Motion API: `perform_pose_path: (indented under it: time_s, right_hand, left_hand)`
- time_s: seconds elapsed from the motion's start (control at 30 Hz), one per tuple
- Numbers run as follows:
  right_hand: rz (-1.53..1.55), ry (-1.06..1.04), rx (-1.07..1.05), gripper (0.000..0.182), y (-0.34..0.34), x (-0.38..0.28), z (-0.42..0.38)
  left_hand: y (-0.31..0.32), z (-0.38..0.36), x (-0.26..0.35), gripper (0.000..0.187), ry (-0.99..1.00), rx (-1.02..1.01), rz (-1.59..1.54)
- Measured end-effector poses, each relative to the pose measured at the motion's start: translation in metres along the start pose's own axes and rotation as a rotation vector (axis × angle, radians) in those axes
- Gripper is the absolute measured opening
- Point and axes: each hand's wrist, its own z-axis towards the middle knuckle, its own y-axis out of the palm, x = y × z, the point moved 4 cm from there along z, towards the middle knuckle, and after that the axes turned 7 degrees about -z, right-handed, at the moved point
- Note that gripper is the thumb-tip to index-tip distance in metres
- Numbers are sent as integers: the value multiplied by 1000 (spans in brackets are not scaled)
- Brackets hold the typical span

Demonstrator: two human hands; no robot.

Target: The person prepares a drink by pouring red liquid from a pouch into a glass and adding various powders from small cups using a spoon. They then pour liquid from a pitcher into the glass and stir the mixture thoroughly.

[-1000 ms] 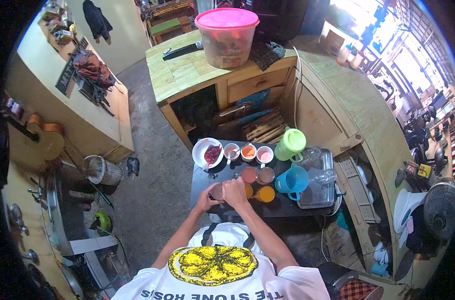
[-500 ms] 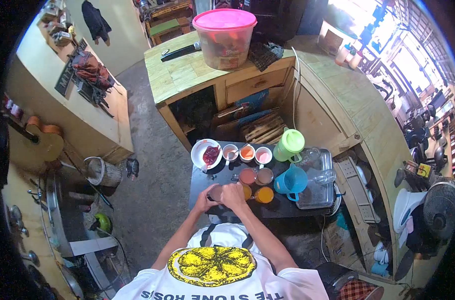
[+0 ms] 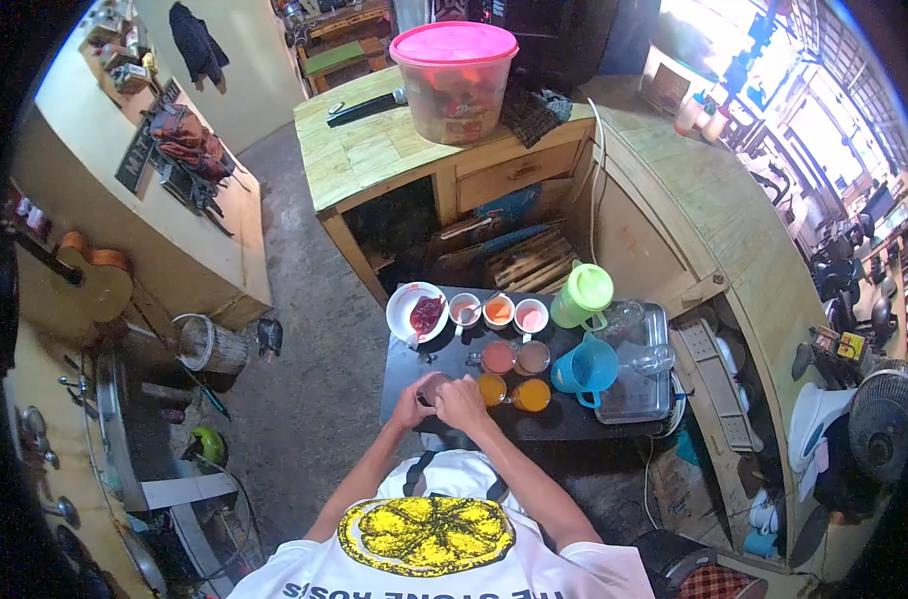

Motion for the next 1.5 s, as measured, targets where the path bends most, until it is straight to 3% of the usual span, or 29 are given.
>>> perform_pose_path:
  time_s: [0.17, 0.27, 0.37, 0.5, 0.57, 0.67, 0.77, 0.87, 0.97, 1.07, 1.17, 1.27, 1.37, 1.5]
  right_hand:
    - [-38, 79, 248, 17, -26, -4, 5]
    - [-149, 96, -18, 18, -17, -6, 1]
    - [-3, 2, -30, 20, 4, -1, -3]
    - [8, 61, 162, 19, -14, -1, 2]
    - [-116, 65, 153, 18, -17, 4, 2]
    - [-172, 118, -27, 18, -5, 8, -2]
    - [13, -19, -96, 18, -4, 2, -1]
    - [16, 67, 88, 17, -11, 4, 2]
    - [-108, 68, 58, 17, -9, 10, 4]
    - [-68, -11, -105, 16, 0, 7, 3]
    - [53, -17, -55, 17, 1, 4, 5]
    - [-7, 67, 232, 16, -18, 4, 8]
    - [-120, 89, 65, 17, -9, 11, 5]
    - [-20, 28, 15, 18, 6, 9, -1]
  left_hand:
    - [2, -5, 16, 85, 1, 9, 65]
    - [2, -3, 13, 85, 0, -4, 65]
    - [0, -3, 14, 84, 17, 2, 76]
    - [1, -2, 14, 83, 21, 2, 69]
    - [3, -4, 23, 83, 2, -5, 59]
    - [2, -3, 22, 84, -10, -11, 45]
    - [1, -4, 6, 85, -12, -10, 30]
    - [2, 0, 5, 85, -14, -14, 15]
    - [1, -2, 16, 85, -8, -18, 69]
    - [-1, -1, 6, 85, 22, -18, 72]
    - [0, -3, 8, 85, 10, -4, 71]
    - [1, -3, 15, 84, -4, -11, 45]
    - [2, 0, 9, 83, -3, -20, 30]
    - [0, -2, 15, 84, 2, 0, 77]
